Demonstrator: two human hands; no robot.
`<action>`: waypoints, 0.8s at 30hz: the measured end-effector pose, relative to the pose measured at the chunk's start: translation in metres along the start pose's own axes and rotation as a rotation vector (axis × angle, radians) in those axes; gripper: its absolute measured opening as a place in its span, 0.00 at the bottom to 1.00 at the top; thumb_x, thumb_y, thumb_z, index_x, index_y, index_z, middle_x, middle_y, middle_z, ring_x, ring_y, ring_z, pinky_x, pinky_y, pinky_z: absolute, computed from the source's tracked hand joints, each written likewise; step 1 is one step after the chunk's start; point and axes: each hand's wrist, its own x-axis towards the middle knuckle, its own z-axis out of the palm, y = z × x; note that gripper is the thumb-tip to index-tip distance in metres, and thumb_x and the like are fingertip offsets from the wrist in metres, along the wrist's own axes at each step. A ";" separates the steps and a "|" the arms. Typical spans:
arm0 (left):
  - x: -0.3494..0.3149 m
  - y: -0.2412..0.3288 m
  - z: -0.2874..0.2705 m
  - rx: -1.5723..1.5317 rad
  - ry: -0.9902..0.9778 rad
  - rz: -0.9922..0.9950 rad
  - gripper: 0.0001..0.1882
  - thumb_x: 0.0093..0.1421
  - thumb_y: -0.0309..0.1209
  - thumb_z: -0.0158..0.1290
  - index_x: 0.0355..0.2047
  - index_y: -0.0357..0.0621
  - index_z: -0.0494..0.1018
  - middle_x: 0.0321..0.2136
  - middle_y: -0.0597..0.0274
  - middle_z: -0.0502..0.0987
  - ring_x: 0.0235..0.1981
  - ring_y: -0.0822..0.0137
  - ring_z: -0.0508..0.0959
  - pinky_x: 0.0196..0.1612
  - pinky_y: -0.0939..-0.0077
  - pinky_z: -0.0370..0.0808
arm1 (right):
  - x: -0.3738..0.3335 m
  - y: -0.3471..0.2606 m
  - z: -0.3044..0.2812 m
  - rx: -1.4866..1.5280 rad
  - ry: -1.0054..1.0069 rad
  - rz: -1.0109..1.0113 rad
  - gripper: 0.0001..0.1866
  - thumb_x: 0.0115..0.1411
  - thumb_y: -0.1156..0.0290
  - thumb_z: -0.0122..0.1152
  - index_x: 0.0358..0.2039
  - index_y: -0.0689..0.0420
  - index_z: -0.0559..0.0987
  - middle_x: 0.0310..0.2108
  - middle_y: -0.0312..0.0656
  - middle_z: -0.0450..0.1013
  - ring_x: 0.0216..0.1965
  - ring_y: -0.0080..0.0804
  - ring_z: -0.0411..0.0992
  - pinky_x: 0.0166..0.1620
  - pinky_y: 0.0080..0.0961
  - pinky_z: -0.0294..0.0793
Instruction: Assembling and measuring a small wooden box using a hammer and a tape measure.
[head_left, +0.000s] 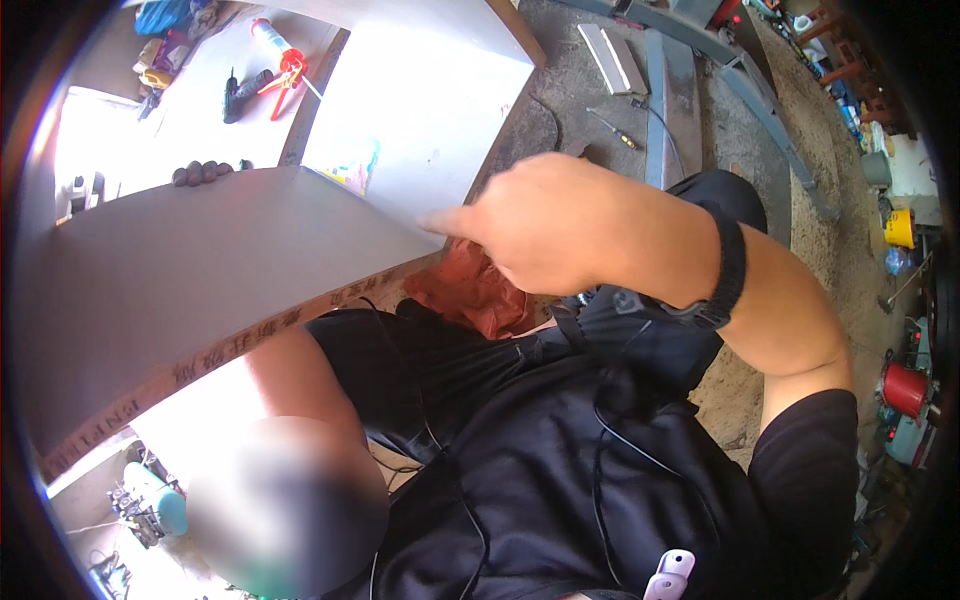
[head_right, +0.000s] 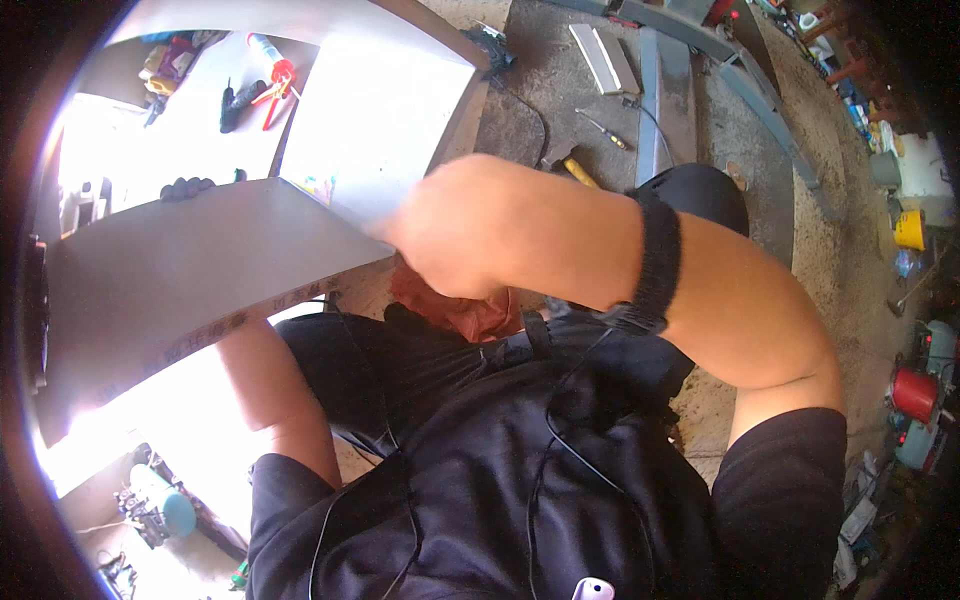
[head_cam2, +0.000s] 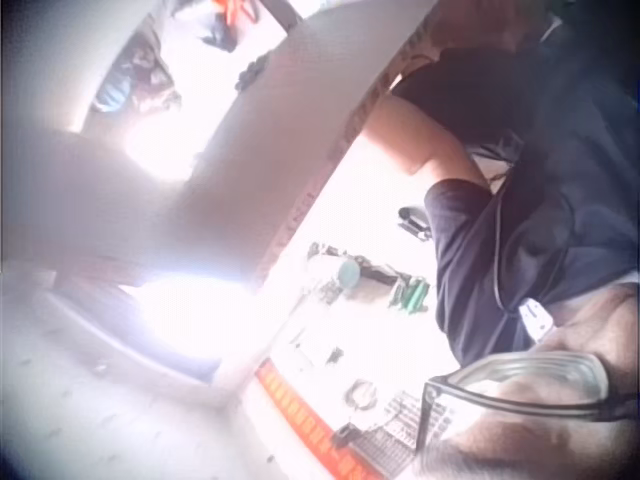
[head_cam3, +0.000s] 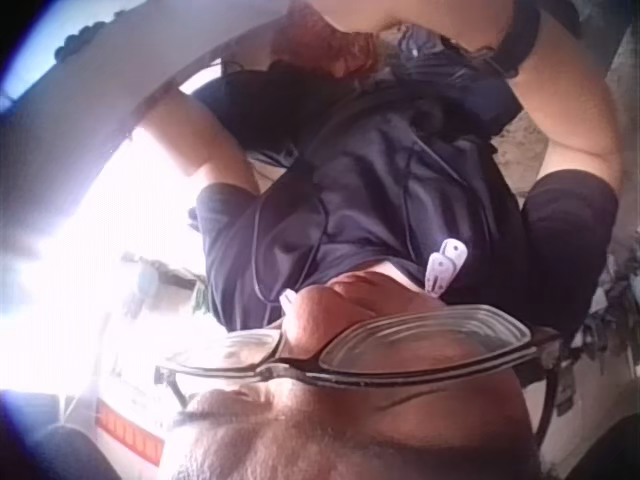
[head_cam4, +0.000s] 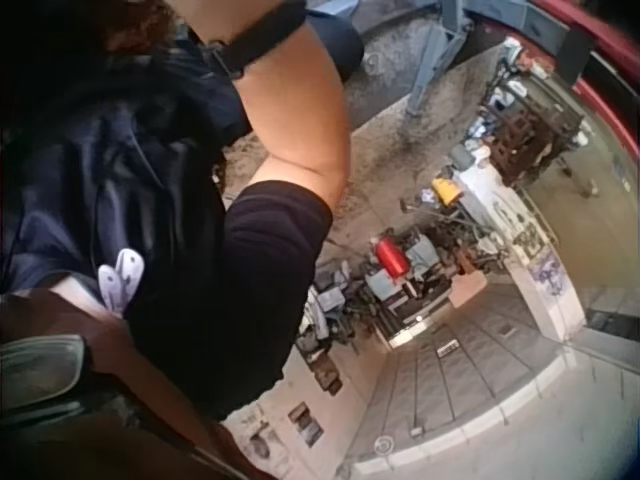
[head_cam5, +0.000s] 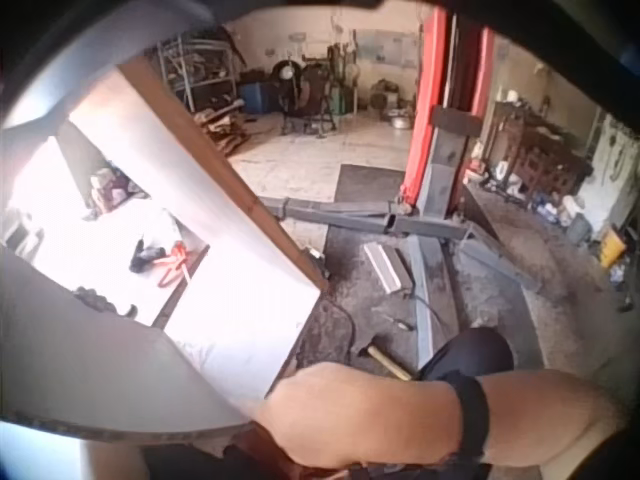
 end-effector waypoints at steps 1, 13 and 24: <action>-0.005 -0.002 0.009 -0.019 0.008 0.001 0.11 0.71 0.36 0.50 0.47 0.45 0.73 0.42 0.58 0.76 0.51 0.59 0.75 0.61 0.59 0.70 | 0.005 -0.001 -0.001 -0.001 0.085 -0.005 0.32 0.56 0.76 0.56 0.64 0.53 0.72 0.36 0.57 0.81 0.39 0.54 0.81 0.42 0.44 0.80; 0.041 0.082 -0.036 -0.150 0.078 0.094 0.11 0.71 0.36 0.49 0.48 0.45 0.73 0.43 0.58 0.77 0.52 0.60 0.76 0.63 0.58 0.70 | 0.005 -0.010 0.007 0.060 0.193 -0.074 0.21 0.60 0.72 0.57 0.55 0.54 0.79 0.33 0.55 0.81 0.36 0.53 0.81 0.39 0.43 0.80; -0.008 -0.007 0.022 -0.193 -0.122 0.296 0.11 0.72 0.35 0.48 0.48 0.44 0.74 0.43 0.58 0.78 0.51 0.60 0.77 0.62 0.57 0.71 | -0.047 0.063 -0.013 0.728 0.566 0.085 0.27 0.61 0.66 0.64 0.63 0.51 0.75 0.28 0.41 0.79 0.27 0.28 0.74 0.37 0.27 0.75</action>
